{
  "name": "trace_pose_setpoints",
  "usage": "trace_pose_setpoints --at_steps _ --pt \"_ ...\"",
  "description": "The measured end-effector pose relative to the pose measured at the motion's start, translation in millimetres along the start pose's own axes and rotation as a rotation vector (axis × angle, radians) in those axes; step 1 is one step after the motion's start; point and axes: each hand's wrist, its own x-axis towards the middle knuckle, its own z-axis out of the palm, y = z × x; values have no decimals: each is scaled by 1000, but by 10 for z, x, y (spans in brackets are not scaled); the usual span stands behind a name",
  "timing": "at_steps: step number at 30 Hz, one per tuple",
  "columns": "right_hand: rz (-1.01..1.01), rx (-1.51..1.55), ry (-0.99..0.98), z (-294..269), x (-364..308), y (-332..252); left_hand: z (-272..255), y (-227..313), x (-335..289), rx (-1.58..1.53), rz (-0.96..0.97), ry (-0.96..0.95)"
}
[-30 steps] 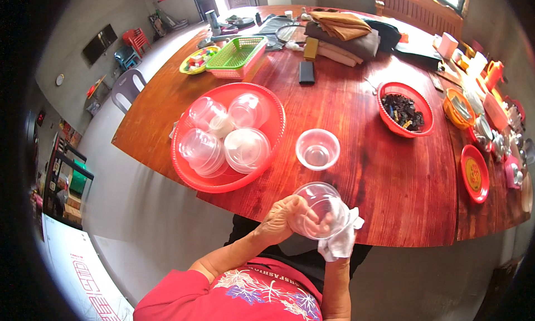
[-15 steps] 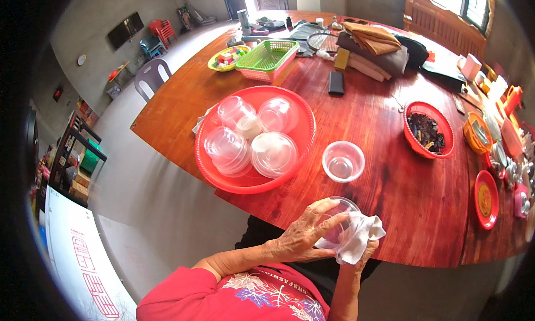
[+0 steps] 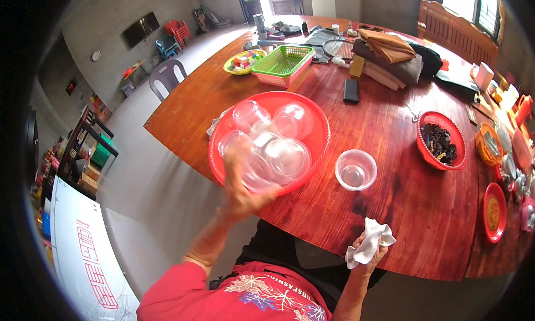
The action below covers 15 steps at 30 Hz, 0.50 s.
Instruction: The person wipes the interior and exterior of clear plastic containers using a white cloth. They pick up each container from a red tray, wipe it thoroughly, and place it back on the tray. The task is performed one container at a time in a repetitive sequence.
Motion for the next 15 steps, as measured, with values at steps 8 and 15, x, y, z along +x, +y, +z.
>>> trace_pose_setpoints --at_steps 8,15 --pt "-159 -519 225 -13 -18 118 -164 -1038 92 332 -308 -41" --pt "-205 -574 188 -118 -14 75 -56 -1233 61 474 -270 -50"
